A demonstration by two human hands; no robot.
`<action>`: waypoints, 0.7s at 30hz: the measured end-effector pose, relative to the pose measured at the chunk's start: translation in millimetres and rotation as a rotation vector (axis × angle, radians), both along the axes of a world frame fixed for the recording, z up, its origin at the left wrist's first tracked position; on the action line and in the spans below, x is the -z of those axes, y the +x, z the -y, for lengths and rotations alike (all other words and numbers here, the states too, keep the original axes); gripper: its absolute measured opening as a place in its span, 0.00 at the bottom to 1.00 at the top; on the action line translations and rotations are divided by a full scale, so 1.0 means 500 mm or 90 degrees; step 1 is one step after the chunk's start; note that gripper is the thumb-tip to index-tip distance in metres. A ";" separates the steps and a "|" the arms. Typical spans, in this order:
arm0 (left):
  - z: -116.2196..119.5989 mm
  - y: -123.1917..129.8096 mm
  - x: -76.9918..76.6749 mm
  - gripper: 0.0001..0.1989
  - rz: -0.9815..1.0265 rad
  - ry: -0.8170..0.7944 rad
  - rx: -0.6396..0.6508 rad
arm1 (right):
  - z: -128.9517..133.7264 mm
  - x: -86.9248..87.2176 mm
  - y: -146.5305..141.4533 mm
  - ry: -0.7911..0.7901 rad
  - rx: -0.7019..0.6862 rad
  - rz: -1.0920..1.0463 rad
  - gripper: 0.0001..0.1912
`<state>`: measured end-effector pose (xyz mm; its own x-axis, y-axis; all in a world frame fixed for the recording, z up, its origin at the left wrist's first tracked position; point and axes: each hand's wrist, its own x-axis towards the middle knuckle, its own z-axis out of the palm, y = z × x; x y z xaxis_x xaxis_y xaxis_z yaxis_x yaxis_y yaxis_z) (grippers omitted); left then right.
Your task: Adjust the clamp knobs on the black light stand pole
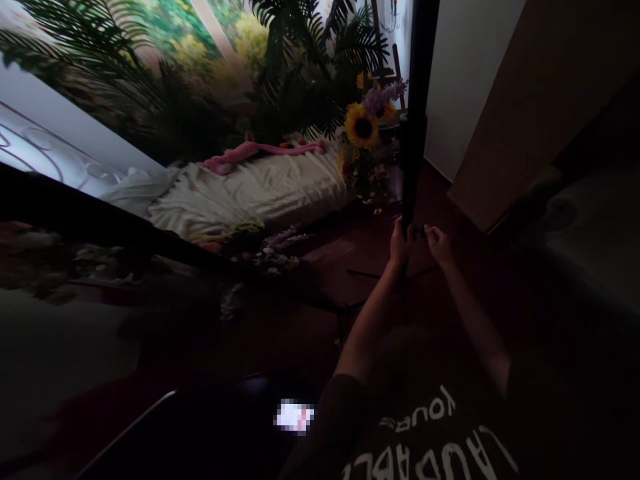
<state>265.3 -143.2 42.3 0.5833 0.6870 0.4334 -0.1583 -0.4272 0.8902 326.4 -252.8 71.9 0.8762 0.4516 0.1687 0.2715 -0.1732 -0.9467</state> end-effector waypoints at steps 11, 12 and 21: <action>-0.001 0.004 0.006 0.21 -0.001 -0.016 0.006 | -0.020 -0.056 0.002 0.146 -0.121 -0.639 0.20; -0.001 0.004 0.006 0.21 -0.002 -0.019 0.006 | -0.013 -0.056 0.002 0.149 -0.148 -0.647 0.20; 0.000 -0.001 0.002 0.19 0.000 -0.030 0.026 | 0.014 0.008 -0.008 0.082 -0.049 -0.201 0.20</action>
